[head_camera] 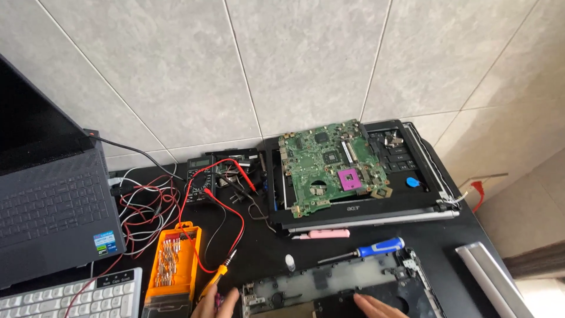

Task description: Scraping residue from a laptop casing using a screwdriver and wiping it clean with a cloth.

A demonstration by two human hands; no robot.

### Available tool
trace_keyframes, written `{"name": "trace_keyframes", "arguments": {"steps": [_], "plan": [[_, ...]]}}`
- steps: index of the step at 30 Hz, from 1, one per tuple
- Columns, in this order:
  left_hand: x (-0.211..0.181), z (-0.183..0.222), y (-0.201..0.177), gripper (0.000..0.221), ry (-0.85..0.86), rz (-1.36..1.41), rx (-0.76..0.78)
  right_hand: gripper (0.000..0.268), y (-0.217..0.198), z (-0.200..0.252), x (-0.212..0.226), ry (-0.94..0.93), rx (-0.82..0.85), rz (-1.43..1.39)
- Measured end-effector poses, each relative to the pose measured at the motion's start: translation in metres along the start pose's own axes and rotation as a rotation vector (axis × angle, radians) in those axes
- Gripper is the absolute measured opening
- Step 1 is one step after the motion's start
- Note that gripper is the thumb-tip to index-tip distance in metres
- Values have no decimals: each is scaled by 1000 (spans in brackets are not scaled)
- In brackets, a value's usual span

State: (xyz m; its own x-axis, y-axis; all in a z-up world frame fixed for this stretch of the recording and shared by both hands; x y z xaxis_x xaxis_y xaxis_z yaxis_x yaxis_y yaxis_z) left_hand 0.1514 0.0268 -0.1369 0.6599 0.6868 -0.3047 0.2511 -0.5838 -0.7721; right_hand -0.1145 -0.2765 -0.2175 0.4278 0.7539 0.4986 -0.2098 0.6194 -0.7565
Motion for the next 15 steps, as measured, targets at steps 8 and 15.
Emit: {"name": "trace_keyframes", "arguments": {"steps": [8,15], "plan": [[16,27,9,33,177,99,-16,34,-35,15,47,243,-545,112],[46,30,25,24,-99,272,263,37,-63,39,83,211,-896,204]]}}
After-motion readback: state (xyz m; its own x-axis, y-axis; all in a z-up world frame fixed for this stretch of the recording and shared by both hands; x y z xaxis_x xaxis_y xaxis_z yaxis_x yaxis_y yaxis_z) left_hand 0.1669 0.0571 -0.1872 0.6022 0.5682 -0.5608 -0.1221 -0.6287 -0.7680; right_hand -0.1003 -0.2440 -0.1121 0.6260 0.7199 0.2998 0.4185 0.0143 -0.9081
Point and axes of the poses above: each hand's wrist, its own z-axis away from the middle knuckle, its own y-axis out of the palm, x = y × z, the point moved 8 cm from there along -z, towards the middle knuckle, and after that the axes turned 6 degrees about z, right-handed, at the moved point
